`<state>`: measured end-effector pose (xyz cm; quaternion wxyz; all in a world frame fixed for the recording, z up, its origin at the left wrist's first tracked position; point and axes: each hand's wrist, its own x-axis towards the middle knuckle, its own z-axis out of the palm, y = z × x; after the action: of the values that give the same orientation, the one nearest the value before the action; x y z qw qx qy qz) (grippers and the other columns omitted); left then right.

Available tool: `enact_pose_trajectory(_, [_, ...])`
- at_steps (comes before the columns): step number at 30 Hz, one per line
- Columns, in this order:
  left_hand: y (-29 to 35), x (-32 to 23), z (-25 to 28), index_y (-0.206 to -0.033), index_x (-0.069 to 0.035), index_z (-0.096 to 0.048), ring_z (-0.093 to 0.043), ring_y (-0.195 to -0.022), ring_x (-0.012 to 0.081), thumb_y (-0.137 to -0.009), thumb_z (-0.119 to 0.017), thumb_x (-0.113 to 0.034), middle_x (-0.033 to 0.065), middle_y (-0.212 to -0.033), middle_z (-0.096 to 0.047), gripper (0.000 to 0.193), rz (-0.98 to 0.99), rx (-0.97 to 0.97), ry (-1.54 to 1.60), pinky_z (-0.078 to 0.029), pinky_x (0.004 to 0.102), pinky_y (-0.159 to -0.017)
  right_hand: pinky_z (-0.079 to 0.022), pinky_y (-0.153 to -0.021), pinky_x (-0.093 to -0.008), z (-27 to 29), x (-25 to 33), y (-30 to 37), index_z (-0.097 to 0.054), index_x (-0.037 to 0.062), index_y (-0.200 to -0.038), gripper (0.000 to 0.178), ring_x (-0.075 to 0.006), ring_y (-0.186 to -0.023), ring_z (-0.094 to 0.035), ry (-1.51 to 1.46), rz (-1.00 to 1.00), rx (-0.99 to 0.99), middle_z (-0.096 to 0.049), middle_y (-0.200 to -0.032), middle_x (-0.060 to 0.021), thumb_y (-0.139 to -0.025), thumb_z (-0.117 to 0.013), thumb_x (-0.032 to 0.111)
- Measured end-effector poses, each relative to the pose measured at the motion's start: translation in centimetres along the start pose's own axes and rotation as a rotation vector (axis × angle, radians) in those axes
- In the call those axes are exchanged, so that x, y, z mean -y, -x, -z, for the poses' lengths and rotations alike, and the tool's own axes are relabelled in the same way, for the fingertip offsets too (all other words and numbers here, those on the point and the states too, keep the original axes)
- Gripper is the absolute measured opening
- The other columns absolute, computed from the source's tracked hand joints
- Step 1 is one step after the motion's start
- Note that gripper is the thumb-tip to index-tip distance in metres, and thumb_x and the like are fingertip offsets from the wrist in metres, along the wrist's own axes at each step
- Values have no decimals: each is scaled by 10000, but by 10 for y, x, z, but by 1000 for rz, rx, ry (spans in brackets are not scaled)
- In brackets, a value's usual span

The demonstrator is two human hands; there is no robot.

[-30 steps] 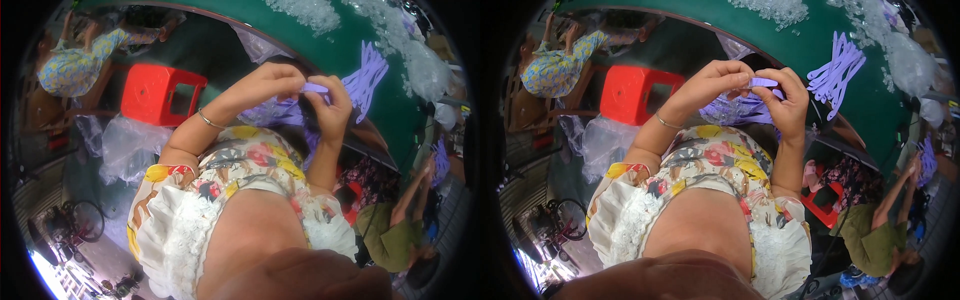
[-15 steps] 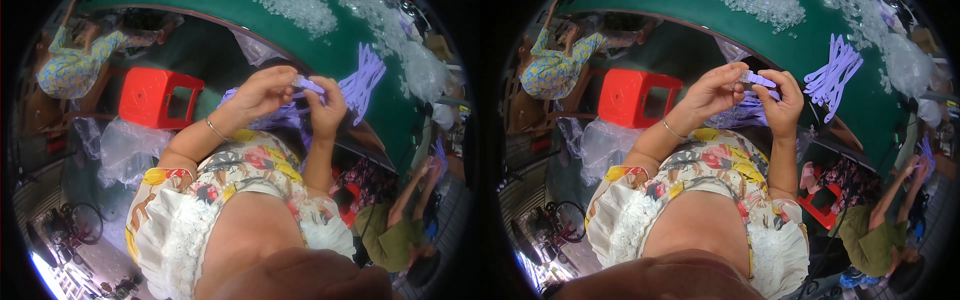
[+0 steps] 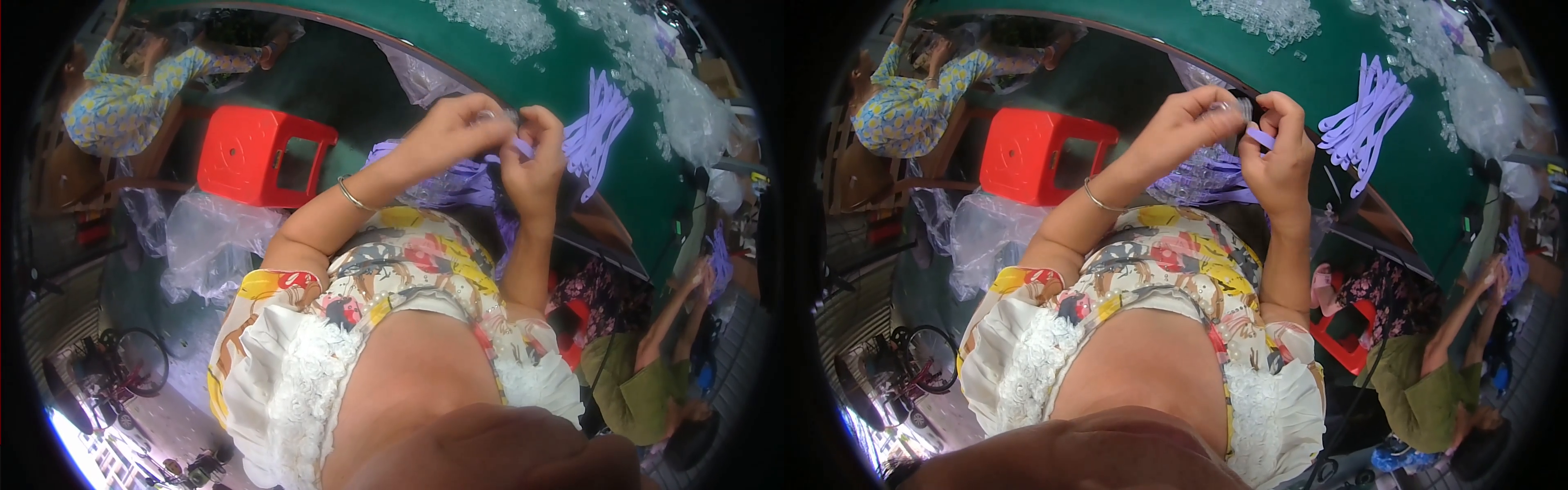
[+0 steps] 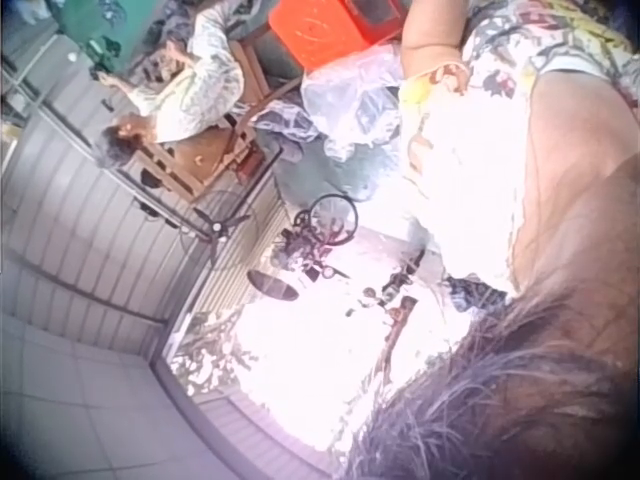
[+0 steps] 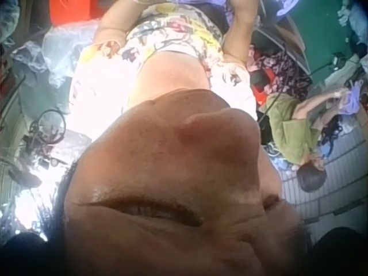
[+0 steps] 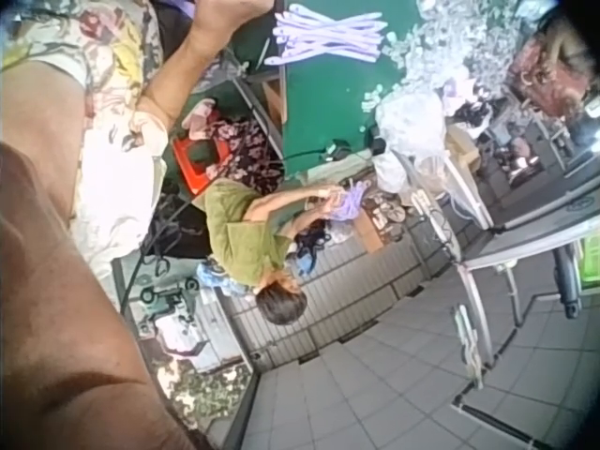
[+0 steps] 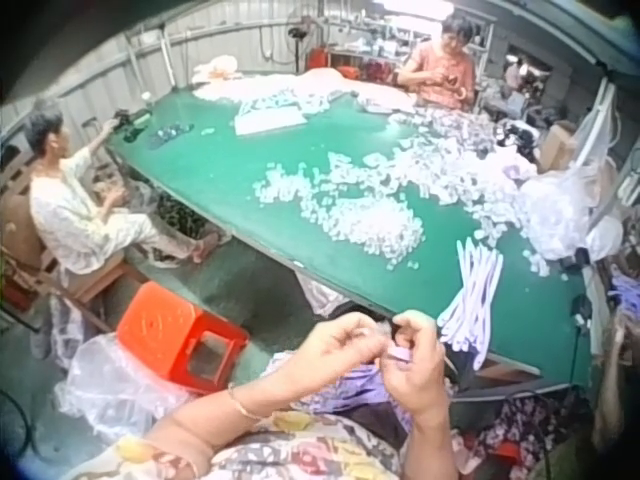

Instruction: The person assembles clear plastic caps onto purple plastic stems by hand, fitting the parts together at a factory workbench.

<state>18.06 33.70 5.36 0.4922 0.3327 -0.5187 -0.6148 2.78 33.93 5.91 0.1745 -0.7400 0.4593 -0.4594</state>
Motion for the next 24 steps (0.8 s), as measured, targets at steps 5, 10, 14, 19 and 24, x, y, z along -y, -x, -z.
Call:
enact_pose_trajectory(5, [0, 3, -7, -915, 13, -569, -509, -727, 41, -836, -609, -137, 6, -770, -576, 175, -100, 12, -96, -430, 200, -629, -447, -602, -254, -8, 4, 0, -440, 13, -1095, 419, -151, -641, -552, -43, 107, 28, -498, -757, -69, -707, -583, -53])
enact_pose_trajectory(10, [2, -3, 2, -917, -7, -561, -504, -758, 36, -840, -604, -131, -6, -805, -573, 152, 22, 52, 125, -423, 190, -664, -404, -595, -204, 11, -4, 5, -484, 6, -1036, 271, -73, -651, -488, -786, -404, 249, -509, -767, -5, -782, -578, -8])
enact_pose_trajectory(14, [-2, 4, 3, -845, -32, -528, -430, -681, 41, -881, -551, -216, -27, -730, -501, 189, 36, 80, 202, -362, 190, -614, -319, -510, -146, 14, -9, 10, -550, 4, -942, 144, -16, -609, -430, -804, -496, 195, -521, -749, 16, -816, -590, 63])
enact_pose_trajectory(19, [-4, 13, -3, -776, -51, -483, -315, -595, 66, -916, -477, -299, -27, -668, -399, 285, 112, 92, 451, -283, 206, -550, -361, -535, -159, 2, -6, 10, -569, -18, -955, 167, -37, -645, -471, -788, -421, 23, -546, -786, 5, -801, -618, 24])
enact_pose_trajectory(24, [-6, 14, -6, -730, -75, -456, -325, -590, 82, -910, -464, -269, -17, -648, -387, 265, 77, 99, 585, -285, 218, -530, -416, -614, -195, -1, -9, 8, -596, -28, -940, 168, -82, -718, -515, -562, -231, -7, -565, -838, -27, -783, -639, 10])
